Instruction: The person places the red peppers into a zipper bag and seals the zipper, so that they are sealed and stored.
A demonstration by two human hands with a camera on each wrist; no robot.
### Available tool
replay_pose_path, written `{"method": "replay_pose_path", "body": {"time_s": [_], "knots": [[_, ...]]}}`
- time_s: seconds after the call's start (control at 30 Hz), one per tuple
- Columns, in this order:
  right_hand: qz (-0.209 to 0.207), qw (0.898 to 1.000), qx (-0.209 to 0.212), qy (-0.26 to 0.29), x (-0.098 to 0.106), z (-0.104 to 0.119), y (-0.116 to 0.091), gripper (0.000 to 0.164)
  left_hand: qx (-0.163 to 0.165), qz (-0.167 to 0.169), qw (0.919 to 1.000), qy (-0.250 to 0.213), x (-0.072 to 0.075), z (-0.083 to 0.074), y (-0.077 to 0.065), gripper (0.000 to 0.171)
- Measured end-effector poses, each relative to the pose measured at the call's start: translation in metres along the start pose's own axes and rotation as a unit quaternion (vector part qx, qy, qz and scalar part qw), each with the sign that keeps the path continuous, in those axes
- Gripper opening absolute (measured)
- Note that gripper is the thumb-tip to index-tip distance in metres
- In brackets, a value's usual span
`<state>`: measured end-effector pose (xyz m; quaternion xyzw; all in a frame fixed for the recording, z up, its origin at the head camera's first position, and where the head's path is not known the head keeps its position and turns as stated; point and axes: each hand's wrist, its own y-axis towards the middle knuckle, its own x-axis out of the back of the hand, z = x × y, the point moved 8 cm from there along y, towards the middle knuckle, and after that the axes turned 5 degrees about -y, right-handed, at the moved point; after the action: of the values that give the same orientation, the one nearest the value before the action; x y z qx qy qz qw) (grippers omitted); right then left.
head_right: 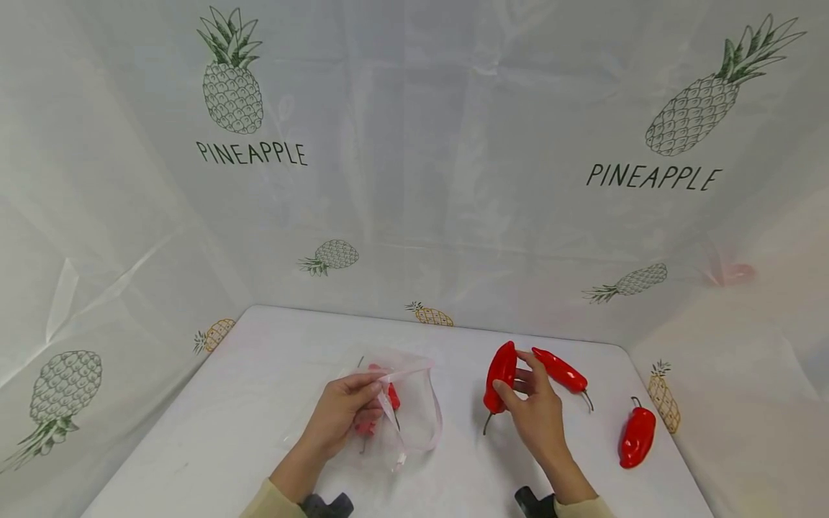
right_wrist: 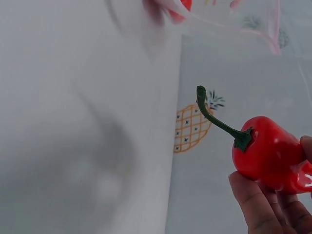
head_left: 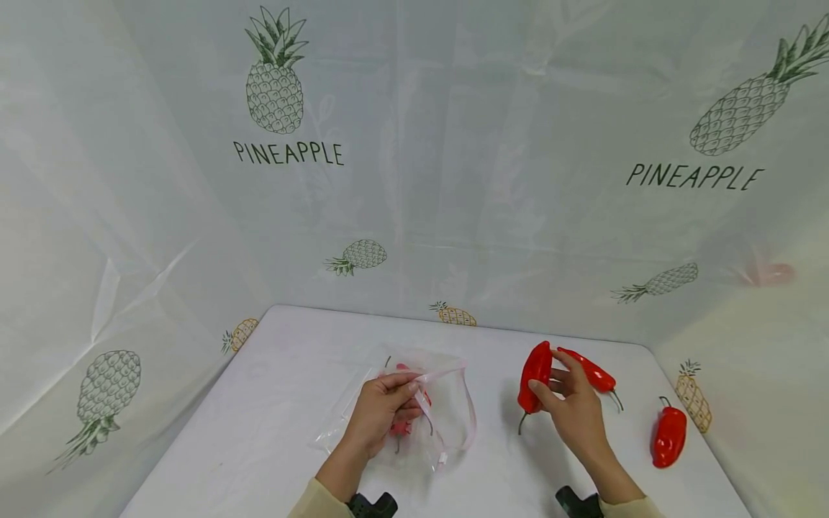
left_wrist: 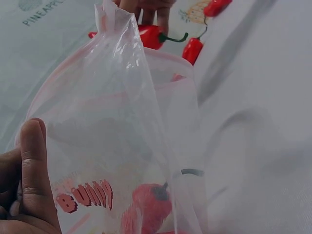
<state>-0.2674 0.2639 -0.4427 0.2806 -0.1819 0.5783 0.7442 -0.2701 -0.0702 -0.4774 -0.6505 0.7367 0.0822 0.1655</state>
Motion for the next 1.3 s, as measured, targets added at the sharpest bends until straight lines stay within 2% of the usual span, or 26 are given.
{"method": "replay_pose_path", "body": {"time_s": [0.47, 0.93, 1.13, 1.3], "knots": [[-0.032, 0.998, 0.014, 0.048, -0.016, 0.026, -0.013, 0.073, -0.001, -0.002, 1.0000, -0.003, -0.002, -0.002, -0.001, 0.035], [-0.047, 0.986, -0.006, 0.157, -0.047, 0.053, -0.035, 0.068, -0.010, -0.001, 0.9999, -0.013, -0.006, -0.005, 0.000, 0.036], [-0.034, 0.978, -0.037, 0.202, -0.067, 0.057, -0.042, 0.069, -0.010, 0.006, 0.9999, -0.012, -0.011, -0.006, 0.000, 0.036], [-0.006, 0.982, -0.053, 0.184, -0.084, 0.062, -0.048, 0.071, -0.017, 0.016, 0.9997, -0.006, -0.016, -0.006, 0.001, 0.036]]}}
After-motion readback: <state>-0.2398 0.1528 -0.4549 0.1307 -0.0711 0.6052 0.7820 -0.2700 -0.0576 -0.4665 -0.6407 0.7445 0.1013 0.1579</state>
